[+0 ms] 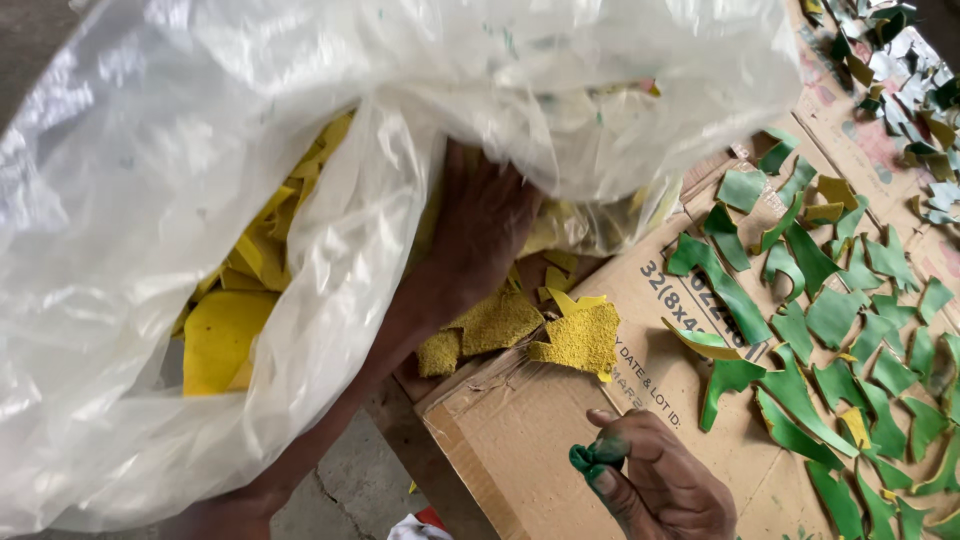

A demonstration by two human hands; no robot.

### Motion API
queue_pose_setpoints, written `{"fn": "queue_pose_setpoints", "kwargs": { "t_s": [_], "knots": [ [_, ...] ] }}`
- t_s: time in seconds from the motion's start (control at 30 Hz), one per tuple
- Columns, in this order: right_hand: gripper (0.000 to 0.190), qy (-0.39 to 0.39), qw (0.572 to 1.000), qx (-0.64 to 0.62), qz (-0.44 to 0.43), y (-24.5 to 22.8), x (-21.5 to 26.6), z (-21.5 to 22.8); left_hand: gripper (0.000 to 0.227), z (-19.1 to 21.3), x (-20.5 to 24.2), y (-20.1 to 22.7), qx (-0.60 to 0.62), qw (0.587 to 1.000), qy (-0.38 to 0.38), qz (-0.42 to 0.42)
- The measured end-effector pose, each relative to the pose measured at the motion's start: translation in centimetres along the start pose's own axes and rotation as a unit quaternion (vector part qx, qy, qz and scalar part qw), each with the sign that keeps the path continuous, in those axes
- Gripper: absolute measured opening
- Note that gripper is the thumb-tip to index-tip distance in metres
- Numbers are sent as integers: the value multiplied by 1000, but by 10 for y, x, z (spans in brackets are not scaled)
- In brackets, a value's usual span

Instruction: The person repeatedly picks yellow foam pieces from a plastic bag, applies green paint to their edges using a small brush, and places them on a cardboard surface. The process is repeated for multiple pieces throughout the clip.

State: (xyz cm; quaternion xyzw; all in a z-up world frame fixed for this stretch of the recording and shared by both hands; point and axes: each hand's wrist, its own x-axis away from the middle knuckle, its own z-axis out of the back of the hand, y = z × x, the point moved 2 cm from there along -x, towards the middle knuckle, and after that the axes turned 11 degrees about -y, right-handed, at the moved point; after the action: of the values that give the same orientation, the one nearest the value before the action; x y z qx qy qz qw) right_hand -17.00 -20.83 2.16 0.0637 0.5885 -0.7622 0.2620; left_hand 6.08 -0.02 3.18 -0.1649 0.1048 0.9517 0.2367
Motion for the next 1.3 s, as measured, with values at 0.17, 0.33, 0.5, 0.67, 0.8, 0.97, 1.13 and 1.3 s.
{"fn": "queue_pose_setpoints", "kwargs": {
  "t_s": [0.17, 0.33, 0.5, 0.67, 0.8, 0.97, 1.13, 1.3],
  "knots": [
    [13, 1, 999, 50, -13, -2, -8, -2, 70, 25, -48, -10, -38, 999, -2, 25],
    [14, 52, 991, 72, -104, -5, -5, -1, 67, 30, -48, -4, -27, 999, 3, 26],
    [14, 85, 989, 22, -119, 2, -6, 9, 63, 11, -29, 18, 7, 999, -43, -11],
    [14, 56, 997, -13, -43, 15, -18, 15, 60, -7, -16, 18, 21, 995, -93, -25],
    [11, 35, 997, 59, -36, 26, -27, 21, 58, -10, -14, 17, 22, 990, -130, -39],
    [11, 8, 993, 106, -46, 43, -32, 26, 54, -13, -8, 16, 24, 985, -165, -43],
    [10, 18, 998, 50, -45, 48, -35, 41, 51, -18, -11, 19, 15, 980, -188, -62],
    [12, 26, 995, 36, -87, 57, -33, 46, 45, -53, 15, 22, -34, 987, 90, -130]
  ]
}}
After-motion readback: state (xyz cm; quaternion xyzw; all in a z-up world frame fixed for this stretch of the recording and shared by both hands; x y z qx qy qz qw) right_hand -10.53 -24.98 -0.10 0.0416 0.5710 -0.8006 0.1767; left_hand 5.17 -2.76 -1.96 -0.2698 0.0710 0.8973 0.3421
